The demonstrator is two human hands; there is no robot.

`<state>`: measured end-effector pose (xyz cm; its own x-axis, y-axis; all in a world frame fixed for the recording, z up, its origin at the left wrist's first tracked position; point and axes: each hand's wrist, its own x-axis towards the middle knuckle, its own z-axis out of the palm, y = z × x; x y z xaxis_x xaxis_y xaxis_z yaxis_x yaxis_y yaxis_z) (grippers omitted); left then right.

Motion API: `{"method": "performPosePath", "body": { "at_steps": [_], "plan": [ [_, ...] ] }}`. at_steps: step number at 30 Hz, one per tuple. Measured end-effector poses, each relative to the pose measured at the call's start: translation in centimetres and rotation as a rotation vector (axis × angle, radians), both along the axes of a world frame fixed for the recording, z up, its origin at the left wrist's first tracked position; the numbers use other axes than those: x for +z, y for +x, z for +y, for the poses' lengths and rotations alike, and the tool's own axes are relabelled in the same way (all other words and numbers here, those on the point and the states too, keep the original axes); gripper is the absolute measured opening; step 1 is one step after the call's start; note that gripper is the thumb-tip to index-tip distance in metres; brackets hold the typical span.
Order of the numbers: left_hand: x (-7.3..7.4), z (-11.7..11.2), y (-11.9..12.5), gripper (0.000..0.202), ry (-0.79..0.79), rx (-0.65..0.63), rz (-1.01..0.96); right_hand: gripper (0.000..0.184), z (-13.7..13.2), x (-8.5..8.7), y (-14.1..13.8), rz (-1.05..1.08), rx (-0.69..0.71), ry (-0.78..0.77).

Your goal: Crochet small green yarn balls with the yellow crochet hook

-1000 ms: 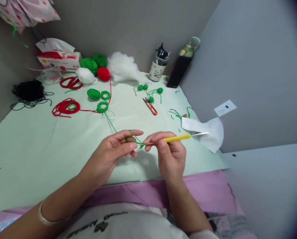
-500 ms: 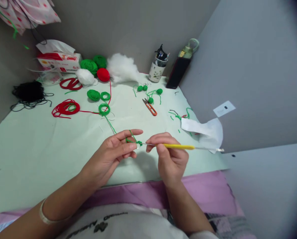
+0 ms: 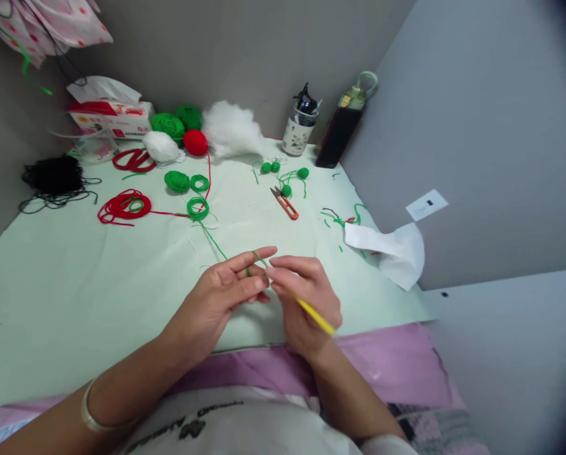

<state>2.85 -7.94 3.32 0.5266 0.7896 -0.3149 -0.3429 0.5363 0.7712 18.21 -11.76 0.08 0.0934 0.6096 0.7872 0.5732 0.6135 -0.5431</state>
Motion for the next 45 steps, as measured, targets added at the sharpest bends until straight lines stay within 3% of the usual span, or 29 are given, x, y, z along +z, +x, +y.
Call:
{"method": "performPosePath", "body": {
  "at_steps": [4,9,12,16,21,28,35,38,42,45],
  "plan": [
    [0.1,0.6,-0.6,0.033,-0.016,0.006,-0.023,0.015,0.7,0.9,0.7,0.392,0.133,-0.168],
    [-0.2,0.9,-0.9,0.02,0.004,-0.001,-0.017,0.017,1.3,1.0,1.2,0.722,0.28,-0.352],
    [-0.1,0.7,-0.5,0.023,0.066,-0.011,0.011,0.017,1.2,0.8,0.9,0.674,0.342,-0.368],
    [-0.1,0.4,-0.2,0.03,0.173,-0.011,0.07,0.012,0.9,0.6,0.4,0.503,0.294,-0.279],
    [-0.3,0.4,-0.6,0.042,0.264,0.116,0.182,0.012,1.0,0.4,0.6,0.577,0.31,-0.314],
    [-0.1,0.6,-0.4,0.036,0.236,0.05,0.147,0.012,1.1,0.3,0.7,0.619,0.369,-0.275],
    [-0.5,0.7,-0.8,0.029,0.193,0.043,0.138,0.015,0.9,0.4,1.0,0.735,0.446,-0.407],
    [-0.6,0.6,-0.9,0.028,0.213,0.069,0.153,0.017,0.5,0.7,1.0,0.59,0.358,-0.328],
    [-0.5,0.5,-0.9,0.034,0.203,0.087,0.141,0.029,0.0,0.5,1.3,0.028,0.179,-0.081],
    [-0.5,0.5,-0.9,0.039,0.113,0.008,0.029,0.046,-0.2,0.1,1.3,-0.275,0.132,0.017]
  ]
}}
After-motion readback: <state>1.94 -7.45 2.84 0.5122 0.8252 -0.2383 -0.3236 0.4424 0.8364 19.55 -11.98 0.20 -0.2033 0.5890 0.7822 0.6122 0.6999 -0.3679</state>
